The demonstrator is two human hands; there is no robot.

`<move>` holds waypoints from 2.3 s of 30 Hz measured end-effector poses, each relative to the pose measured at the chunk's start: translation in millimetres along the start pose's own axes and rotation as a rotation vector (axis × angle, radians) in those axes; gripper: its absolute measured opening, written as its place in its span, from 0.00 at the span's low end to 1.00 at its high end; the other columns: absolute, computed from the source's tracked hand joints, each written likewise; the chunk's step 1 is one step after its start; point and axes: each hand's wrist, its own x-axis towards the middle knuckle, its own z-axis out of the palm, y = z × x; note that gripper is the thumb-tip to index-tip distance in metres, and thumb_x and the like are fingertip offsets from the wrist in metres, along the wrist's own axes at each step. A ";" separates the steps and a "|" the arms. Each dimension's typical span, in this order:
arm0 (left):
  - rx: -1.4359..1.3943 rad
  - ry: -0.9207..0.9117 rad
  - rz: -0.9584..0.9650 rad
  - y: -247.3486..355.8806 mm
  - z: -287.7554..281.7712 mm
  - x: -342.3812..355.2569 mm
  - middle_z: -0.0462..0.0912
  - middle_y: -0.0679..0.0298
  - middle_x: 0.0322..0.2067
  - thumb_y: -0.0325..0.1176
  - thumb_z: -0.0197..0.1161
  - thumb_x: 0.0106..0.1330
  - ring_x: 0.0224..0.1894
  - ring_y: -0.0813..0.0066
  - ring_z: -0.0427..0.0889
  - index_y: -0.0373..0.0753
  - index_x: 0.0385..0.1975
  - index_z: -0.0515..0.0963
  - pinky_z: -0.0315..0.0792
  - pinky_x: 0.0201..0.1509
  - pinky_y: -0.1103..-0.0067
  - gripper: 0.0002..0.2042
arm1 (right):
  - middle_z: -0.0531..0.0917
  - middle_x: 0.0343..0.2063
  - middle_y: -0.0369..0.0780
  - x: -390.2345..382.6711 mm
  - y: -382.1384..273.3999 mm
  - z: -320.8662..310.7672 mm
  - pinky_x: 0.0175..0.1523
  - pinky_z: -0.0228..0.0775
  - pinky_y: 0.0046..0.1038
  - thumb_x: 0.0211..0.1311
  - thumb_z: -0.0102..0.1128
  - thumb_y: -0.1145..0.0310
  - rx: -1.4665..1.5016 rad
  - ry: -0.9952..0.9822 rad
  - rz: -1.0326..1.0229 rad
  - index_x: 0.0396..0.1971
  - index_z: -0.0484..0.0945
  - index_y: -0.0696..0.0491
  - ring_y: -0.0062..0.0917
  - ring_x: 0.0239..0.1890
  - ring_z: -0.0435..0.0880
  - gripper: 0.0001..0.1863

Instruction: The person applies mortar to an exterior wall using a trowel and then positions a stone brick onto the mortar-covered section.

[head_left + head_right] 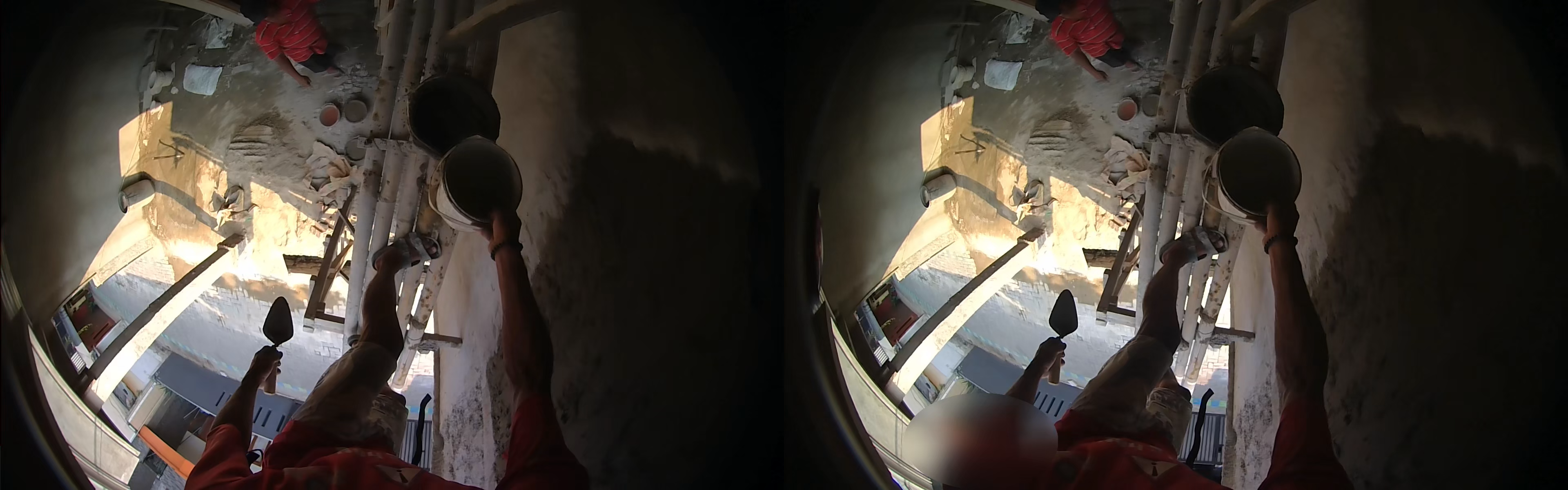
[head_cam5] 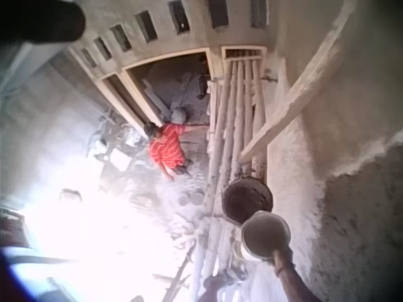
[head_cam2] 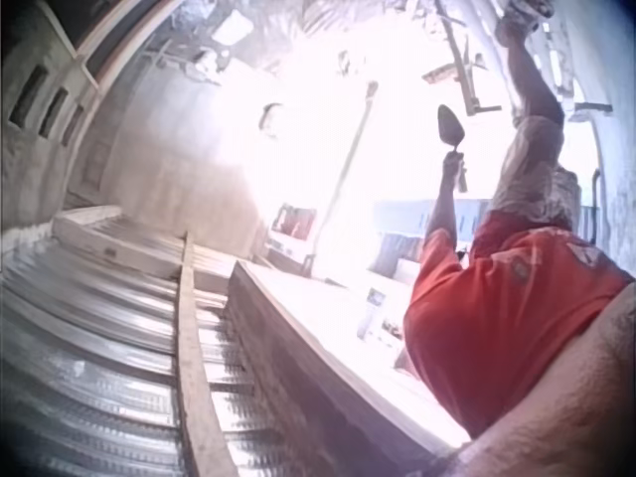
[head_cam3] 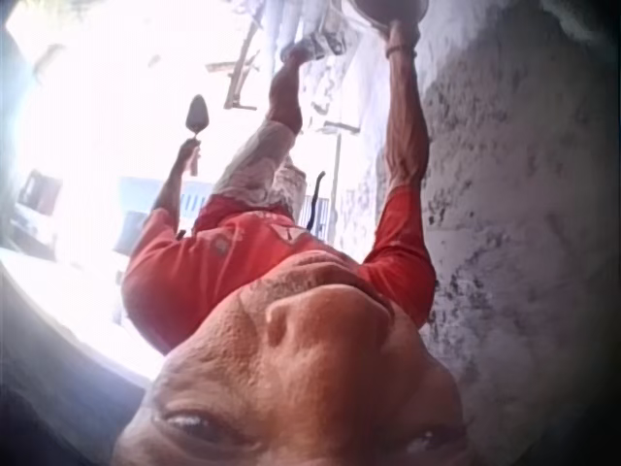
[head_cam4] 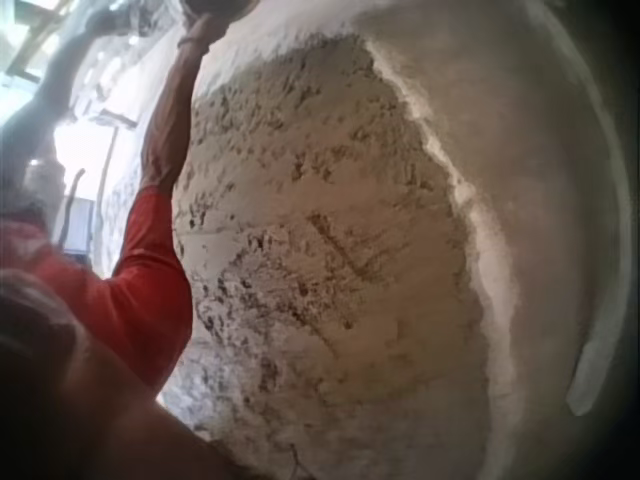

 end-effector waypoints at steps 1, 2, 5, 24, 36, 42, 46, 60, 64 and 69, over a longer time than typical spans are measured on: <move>-0.005 0.002 -0.009 -1.2 3.5 -3.6 0.71 0.68 0.24 0.36 0.62 0.56 0.25 0.75 0.74 0.44 0.34 0.71 0.74 0.29 0.72 0.09 | 0.81 0.31 0.40 -4.3 0.2 -3.1 0.17 0.67 0.25 0.55 0.56 0.67 -0.001 0.028 0.012 0.43 0.74 0.52 0.28 0.23 0.82 0.15; -0.010 0.004 -0.017 -2.3 7.0 -7.3 0.71 0.68 0.24 0.36 0.62 0.56 0.25 0.75 0.74 0.44 0.34 0.71 0.74 0.29 0.73 0.09 | 0.81 0.29 0.39 -8.0 -0.2 -5.5 0.17 0.66 0.24 0.55 0.55 0.67 -0.002 0.055 0.022 0.42 0.74 0.53 0.26 0.20 0.80 0.14; -0.024 -0.029 -0.055 -15.0 -2.7 -32.4 0.71 0.68 0.24 0.36 0.62 0.56 0.26 0.76 0.74 0.44 0.34 0.71 0.74 0.29 0.73 0.09 | 0.80 0.28 0.38 -41.8 0.4 -6.8 0.16 0.64 0.22 0.54 0.53 0.70 -0.092 0.166 0.121 0.41 0.74 0.53 0.24 0.19 0.78 0.13; -0.074 -0.010 0.017 18.8 8.6 -9.1 0.71 0.67 0.23 0.36 0.61 0.57 0.25 0.75 0.74 0.44 0.33 0.71 0.74 0.29 0.73 0.09 | 0.81 0.29 0.43 15.9 -29.0 24.7 0.17 0.70 0.24 0.53 0.51 0.73 -0.118 0.078 0.112 0.41 0.74 0.58 0.29 0.22 0.82 0.14; -0.057 -0.030 0.054 29.2 26.1 -5.4 0.72 0.68 0.23 0.37 0.62 0.57 0.24 0.75 0.75 0.41 0.34 0.72 0.75 0.27 0.74 0.11 | 0.77 0.18 0.38 5.6 38.8 -22.4 0.13 0.55 0.18 0.62 0.50 0.67 0.146 -0.034 0.048 0.37 0.71 0.51 0.19 0.10 0.69 0.06; 0.101 0.031 0.265 48.5 33.2 -2.0 0.74 0.66 0.23 0.36 0.61 0.56 0.23 0.74 0.76 0.38 0.29 0.73 0.73 0.27 0.74 0.08 | 0.81 0.22 0.42 -43.0 97.5 -61.8 0.13 0.58 0.18 0.65 0.52 0.62 0.248 -0.028 -0.020 0.44 0.69 0.51 0.25 0.12 0.76 0.12; 0.144 -0.001 0.298 41.4 28.9 4.6 0.74 0.66 0.24 0.33 0.60 0.56 0.24 0.73 0.76 0.39 0.29 0.72 0.74 0.28 0.74 0.07 | 0.81 0.26 0.41 -69.3 164.2 -116.9 0.14 0.60 0.19 0.64 0.51 0.67 0.174 -0.117 -0.071 0.46 0.69 0.51 0.25 0.15 0.77 0.12; 0.536 0.039 0.717 75.0 84.1 43.6 0.69 0.62 0.20 0.28 0.60 0.58 0.17 0.71 0.74 0.37 0.23 0.67 0.69 0.20 0.74 0.08 | 0.74 0.24 0.33 -197.9 414.1 -264.4 0.21 0.62 0.20 0.56 0.53 0.76 0.581 -0.076 -0.049 0.39 0.71 0.50 0.18 0.19 0.70 0.11; 0.998 0.202 1.244 112.7 103.9 79.3 0.72 0.53 0.24 0.29 0.62 0.54 0.29 0.53 0.77 0.34 0.28 0.68 0.71 0.31 0.65 0.09 | 0.78 0.27 0.37 -245.5 474.4 -279.4 0.24 0.66 0.22 0.58 0.54 0.73 -0.464 0.083 -0.549 0.42 0.71 0.51 0.24 0.22 0.76 0.12; 1.309 0.066 1.418 204.7 208.1 57.8 0.74 0.50 0.29 0.30 0.62 0.53 0.34 0.47 0.78 0.34 0.32 0.69 0.72 0.36 0.59 0.11 | 0.79 0.31 0.37 -270.9 545.6 -260.5 0.22 0.65 0.19 0.60 0.53 0.70 1.115 0.257 0.195 0.46 0.73 0.51 0.25 0.27 0.77 0.14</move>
